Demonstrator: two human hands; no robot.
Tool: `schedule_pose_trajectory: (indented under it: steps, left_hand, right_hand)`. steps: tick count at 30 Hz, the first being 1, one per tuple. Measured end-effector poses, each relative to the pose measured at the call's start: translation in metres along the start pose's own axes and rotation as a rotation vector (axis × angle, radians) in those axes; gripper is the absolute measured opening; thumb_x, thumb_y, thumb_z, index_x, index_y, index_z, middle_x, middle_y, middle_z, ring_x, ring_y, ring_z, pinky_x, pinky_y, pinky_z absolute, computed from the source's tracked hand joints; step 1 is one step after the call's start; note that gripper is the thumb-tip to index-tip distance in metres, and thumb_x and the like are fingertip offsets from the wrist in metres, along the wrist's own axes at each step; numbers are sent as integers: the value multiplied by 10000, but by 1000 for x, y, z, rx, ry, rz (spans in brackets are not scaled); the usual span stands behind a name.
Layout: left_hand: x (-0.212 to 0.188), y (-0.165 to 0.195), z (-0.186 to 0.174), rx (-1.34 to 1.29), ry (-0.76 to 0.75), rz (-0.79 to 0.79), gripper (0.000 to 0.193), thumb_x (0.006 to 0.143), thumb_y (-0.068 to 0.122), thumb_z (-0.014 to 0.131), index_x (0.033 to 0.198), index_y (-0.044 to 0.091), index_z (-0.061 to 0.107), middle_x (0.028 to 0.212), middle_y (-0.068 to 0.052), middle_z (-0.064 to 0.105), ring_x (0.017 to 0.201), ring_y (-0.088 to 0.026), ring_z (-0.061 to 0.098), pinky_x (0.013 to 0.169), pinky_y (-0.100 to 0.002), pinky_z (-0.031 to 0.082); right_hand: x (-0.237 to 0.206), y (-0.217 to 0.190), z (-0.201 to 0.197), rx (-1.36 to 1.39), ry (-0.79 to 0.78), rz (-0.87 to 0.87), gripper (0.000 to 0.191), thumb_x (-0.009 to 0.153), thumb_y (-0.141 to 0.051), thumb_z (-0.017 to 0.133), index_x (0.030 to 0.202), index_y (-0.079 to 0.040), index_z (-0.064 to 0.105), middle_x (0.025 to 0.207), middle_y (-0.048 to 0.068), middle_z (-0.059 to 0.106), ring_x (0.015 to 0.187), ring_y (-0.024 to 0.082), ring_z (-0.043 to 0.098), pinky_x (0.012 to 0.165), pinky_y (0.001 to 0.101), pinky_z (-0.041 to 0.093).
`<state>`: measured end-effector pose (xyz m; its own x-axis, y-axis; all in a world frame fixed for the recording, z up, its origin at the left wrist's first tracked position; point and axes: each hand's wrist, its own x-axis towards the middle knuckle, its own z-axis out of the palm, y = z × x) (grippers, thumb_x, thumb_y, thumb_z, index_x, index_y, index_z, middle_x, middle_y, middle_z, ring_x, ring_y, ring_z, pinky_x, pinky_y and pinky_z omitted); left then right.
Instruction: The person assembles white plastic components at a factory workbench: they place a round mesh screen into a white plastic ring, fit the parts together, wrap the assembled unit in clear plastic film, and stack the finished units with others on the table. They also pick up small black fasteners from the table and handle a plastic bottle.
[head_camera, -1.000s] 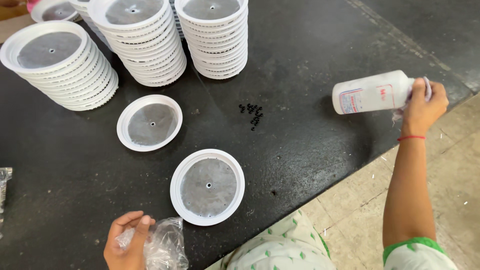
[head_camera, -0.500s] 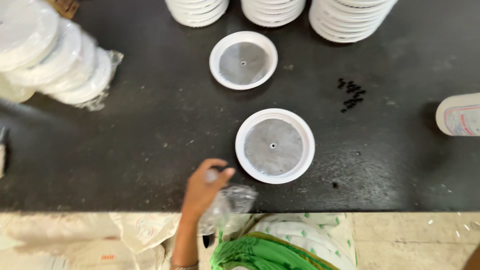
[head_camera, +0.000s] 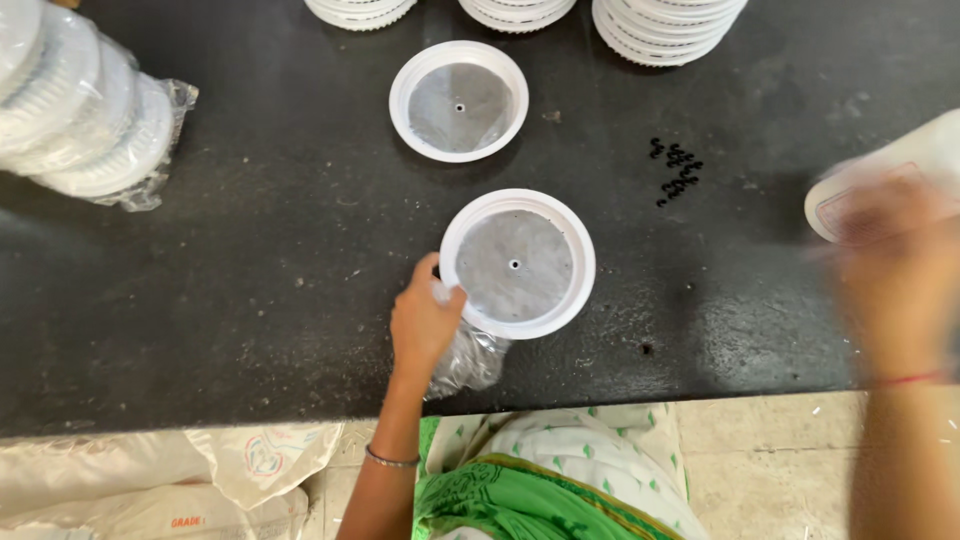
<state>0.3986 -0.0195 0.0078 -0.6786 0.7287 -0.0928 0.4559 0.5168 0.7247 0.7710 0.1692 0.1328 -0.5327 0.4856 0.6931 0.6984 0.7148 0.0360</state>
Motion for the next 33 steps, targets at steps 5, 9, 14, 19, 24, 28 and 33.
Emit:
schedule_pose_trajectory:
  steps: [5, 9, 14, 19, 24, 28, 33]
  left_hand:
    - [15, 15, -12, 76, -2, -78, 689, 799, 362, 790, 1416, 205, 528, 1048, -178, 744, 977, -400, 707, 844, -489, 548]
    - [13, 24, -16, 62, -45, -59, 650, 793, 287, 757, 1409, 267, 553, 1064, -155, 747, 986, -404, 699, 844, -489, 549]
    - [17, 24, -11, -31, -56, -130, 675, 791, 217, 697, 1434, 336, 528, 1021, -122, 770, 943, -378, 726, 838, -480, 556]
    - [17, 20, -5, -20, 33, -58, 650, 802, 189, 702, 1419, 322, 544, 1056, -149, 749, 943, -404, 707, 815, -500, 551]
    - [28, 20, -3, -21, 47, -45, 647, 818, 164, 678, 1425, 345, 544, 1060, -141, 753, 937, -416, 699, 799, -503, 549]
    - [29, 20, -5, -44, 51, 31, 637, 826, 148, 670, 1424, 326, 539, 1072, -138, 751, 946, -415, 699, 789, -495, 554]
    - [30, 21, -6, -59, 85, 58, 633, 830, 146, 669, 1424, 319, 536, 1087, -139, 748, 944, -415, 701, 799, -495, 553]
  right_hand:
    - [-33, -121, 67, 622, -288, 249, 441, 892, 117, 596, 1254, -112, 699, 1259, 140, 641, 977, 241, 683, 810, 333, 584]
    - [-38, -134, 93, 646, -424, 177, 447, 843, 114, 585, 1224, -84, 706, 1273, 125, 657, 939, 256, 684, 841, 349, 570]
    - [-8, -125, 132, 556, -370, 70, 475, 797, 94, 600, 1233, -67, 700, 1298, 121, 673, 1126, 338, 672, 923, 389, 557]
    - [11, -117, 155, 577, -388, 84, 408, 863, 59, 636, 1248, -65, 685, 1284, 144, 686, 1088, 364, 689, 897, 399, 569]
    - [-11, -117, 140, 506, -394, 143, 416, 833, 74, 616, 1199, -101, 713, 1277, 153, 696, 1076, 367, 696, 881, 410, 572]
    - [-6, -112, 150, 590, -389, 109, 419, 846, 67, 620, 1237, -64, 691, 1275, 179, 683, 1078, 385, 684, 900, 419, 569]
    - [-4, -117, 143, 514, -379, 92, 419, 822, 66, 613, 1209, -74, 694, 1225, 175, 689, 1087, 381, 674, 903, 440, 558]
